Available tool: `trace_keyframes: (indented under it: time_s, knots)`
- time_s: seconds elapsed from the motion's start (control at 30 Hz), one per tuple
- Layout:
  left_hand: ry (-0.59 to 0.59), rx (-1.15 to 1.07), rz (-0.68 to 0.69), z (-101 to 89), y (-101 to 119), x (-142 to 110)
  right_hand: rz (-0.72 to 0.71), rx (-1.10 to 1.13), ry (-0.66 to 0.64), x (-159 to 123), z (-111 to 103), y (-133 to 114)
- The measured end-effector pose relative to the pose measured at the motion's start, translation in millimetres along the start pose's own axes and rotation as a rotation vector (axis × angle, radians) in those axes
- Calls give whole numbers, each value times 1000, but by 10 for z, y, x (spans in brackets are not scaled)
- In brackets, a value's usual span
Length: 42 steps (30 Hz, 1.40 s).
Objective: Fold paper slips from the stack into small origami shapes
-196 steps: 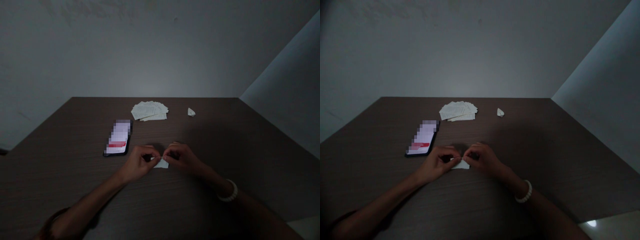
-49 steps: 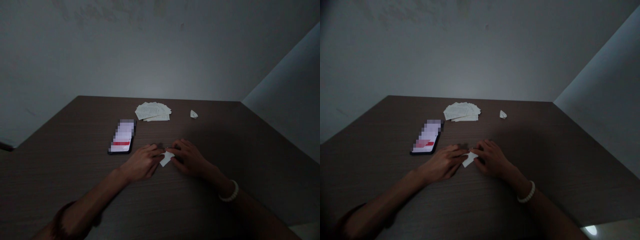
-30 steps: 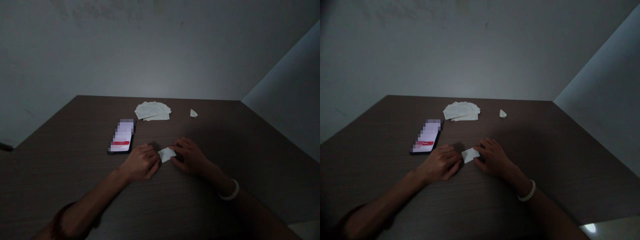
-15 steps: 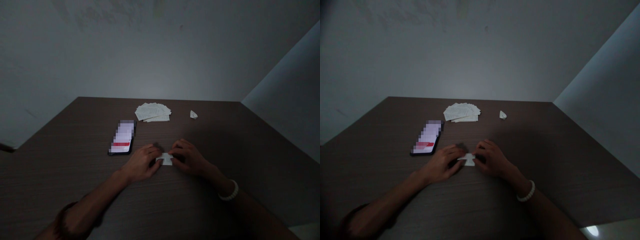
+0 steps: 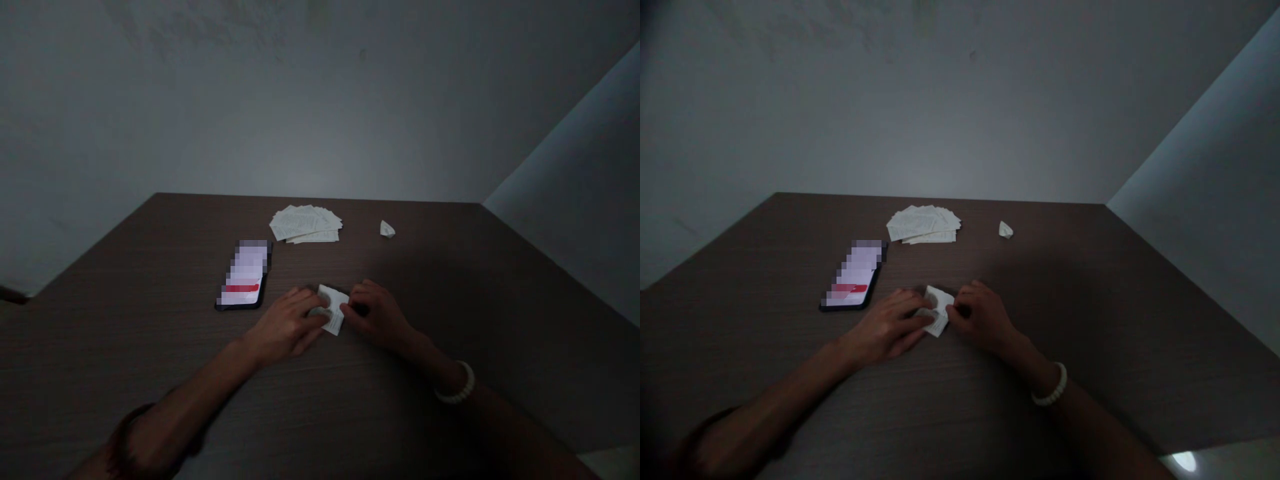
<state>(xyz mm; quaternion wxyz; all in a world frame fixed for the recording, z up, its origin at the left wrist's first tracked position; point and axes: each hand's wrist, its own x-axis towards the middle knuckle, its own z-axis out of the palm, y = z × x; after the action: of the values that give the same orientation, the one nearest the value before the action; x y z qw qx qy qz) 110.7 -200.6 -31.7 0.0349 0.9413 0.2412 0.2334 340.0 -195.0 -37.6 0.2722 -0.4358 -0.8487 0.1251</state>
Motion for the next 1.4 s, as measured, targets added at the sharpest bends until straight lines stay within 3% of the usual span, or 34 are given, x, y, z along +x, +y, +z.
trace_keyframes:
  time_s: [0.13, 0.2, 0.33, 0.4, 0.8, 1.4]
  knots:
    - [-9, -56, 28, 17, -49, -6, 27, -22, 66, -2, -39, -17]
    - [-23, -95, 39, 27, -65, -13, -39, -21, 73, -13, -62, -7]
    - [-27, -161, 15, 22, -72, -18, -261, -20, -81, -44, -81, 45]
    - [-28, -181, 7, 6, -67, -13, -292, -28, -132, -55, -84, 54]
    - [-70, -209, -17, -47, -49, -10, -127, -18, -115, -48, -54, -9]
    - [-59, -322, -56, -82, -2, 37, -42, -43, -172, -64, -122, -110]
